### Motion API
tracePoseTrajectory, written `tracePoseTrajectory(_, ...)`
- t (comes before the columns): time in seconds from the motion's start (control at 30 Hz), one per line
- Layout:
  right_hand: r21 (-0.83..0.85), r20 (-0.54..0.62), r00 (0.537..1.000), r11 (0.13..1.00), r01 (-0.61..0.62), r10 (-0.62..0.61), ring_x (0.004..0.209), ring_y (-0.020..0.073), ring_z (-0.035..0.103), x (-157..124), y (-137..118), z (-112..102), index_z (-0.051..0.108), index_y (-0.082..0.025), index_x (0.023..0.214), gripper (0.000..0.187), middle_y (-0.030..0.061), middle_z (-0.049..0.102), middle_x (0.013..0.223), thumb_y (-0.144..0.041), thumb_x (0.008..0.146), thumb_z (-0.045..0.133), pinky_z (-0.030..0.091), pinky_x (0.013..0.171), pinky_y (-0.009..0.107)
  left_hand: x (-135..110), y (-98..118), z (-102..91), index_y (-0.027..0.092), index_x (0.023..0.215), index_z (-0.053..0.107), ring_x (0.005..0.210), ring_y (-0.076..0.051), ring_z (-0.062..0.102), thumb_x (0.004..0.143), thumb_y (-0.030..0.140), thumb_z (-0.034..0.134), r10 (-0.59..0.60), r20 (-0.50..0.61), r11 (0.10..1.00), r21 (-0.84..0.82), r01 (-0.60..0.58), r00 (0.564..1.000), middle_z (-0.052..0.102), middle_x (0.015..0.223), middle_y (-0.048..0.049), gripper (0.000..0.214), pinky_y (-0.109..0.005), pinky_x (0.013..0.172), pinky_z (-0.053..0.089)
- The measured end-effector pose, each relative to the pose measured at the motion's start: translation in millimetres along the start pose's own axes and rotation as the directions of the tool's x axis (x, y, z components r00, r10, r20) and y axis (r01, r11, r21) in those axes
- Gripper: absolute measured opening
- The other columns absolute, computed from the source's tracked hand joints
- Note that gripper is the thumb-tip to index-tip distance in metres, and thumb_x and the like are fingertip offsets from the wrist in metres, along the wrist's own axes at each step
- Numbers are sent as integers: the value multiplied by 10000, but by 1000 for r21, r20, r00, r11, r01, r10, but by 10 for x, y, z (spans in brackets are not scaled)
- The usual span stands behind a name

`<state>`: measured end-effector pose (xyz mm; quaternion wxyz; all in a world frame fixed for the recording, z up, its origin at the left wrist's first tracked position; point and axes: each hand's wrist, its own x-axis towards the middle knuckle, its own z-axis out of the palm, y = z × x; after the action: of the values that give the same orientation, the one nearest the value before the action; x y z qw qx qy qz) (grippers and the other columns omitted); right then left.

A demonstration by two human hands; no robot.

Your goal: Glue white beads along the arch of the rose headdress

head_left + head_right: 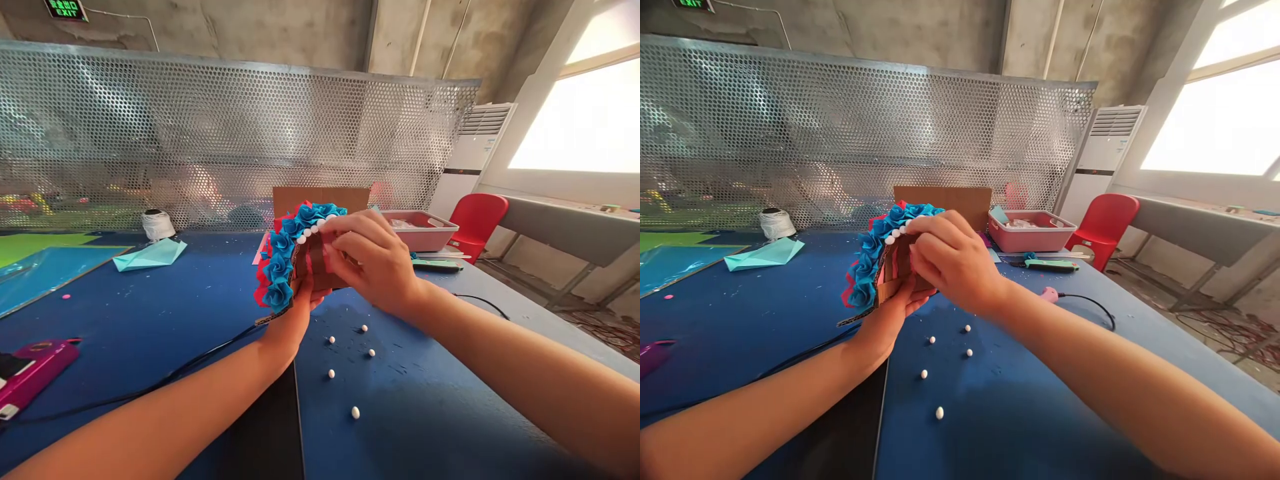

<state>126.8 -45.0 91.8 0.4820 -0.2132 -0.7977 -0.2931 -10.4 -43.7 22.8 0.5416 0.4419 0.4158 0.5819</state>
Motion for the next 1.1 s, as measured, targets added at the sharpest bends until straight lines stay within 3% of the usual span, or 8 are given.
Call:
tracePoseTrajectory(0.27,301,-66,975,936,-181,210,670,118,528,-8,193,-76,349,-241,741,185,-2,525,724,-162,902,397,450,603,282,-11,-6,8,198,1012,647,765,-192,712,810,300,613,-21,-25,997,-80,19,999,743,906,-66,229,-338,812,540)
tracePoseTrajectory(0.43,117,-302,876,927,-357,375,535,115,394,50,816,-157,381,-250,764,179,-36,412,633,-306,885,500,323,507,285,8,-1,20,180,1175,578,720,-175,713,827,254,597,-69,-84,992,-113,60,994,739,931,-80,356,-351,814,547)
tracePoseTrajectory(0.57,-135,-242,788,785,-605,566,560,143,481,-33,1495,-215,468,-241,997,114,-20,527,633,-272,888,467,354,575,311,36,-18,12,181,1202,564,731,-176,716,832,264,593,-72,-92,992,-110,62,993,740,929,-84,380,-347,803,553)
tracePoseTrajectory(0.63,-356,-191,674,590,-725,713,728,191,575,-135,1765,-229,491,-182,1093,212,50,618,746,-257,910,414,384,673,347,41,-24,3,192,1184,577,726,-172,716,824,275,603,-71,-92,993,-103,62,993,741,938,-76,370,-335,790,555)
tracePoseTrajectory(0.7,-519,-102,492,376,-768,864,917,244,593,-260,1948,-235,512,-104,1137,319,155,643,935,-306,949,353,402,750,392,34,-22,-2,193,1128,613,724,-170,715,817,291,611,-62,-79,995,-86,55,995,743,916,-67,326,-319,776,555)
tracePoseTrajectory(0.77,-567,4,377,313,-762,926,988,250,586,-389,2039,-243,554,-77,1111,378,179,619,1045,-374,953,384,440,801,416,20,-13,-1,194,1067,644,726,-172,715,802,298,626,-43,-68,997,-61,39,997,745,887,-57,285,-309,767,554)
tracePoseTrajectory(0.87,-535,223,335,403,-743,915,986,194,593,-567,2011,-288,562,-137,1140,336,86,591,1130,-382,922,487,501,841,401,-2,1,7,200,1068,642,727,-180,716,792,280,636,-33,-64,999,-36,31,997,743,882,-51,287,-309,751,558)
tracePoseTrajectory(1.1,-275,662,424,726,-630,618,999,179,629,-1102,1319,-741,691,-172,964,309,68,681,1091,-64,825,436,488,877,291,-15,4,26,200,1139,582,763,-200,721,815,257,595,-59,12,990,-127,60,998,729,955,-65,329,-322,757,565)
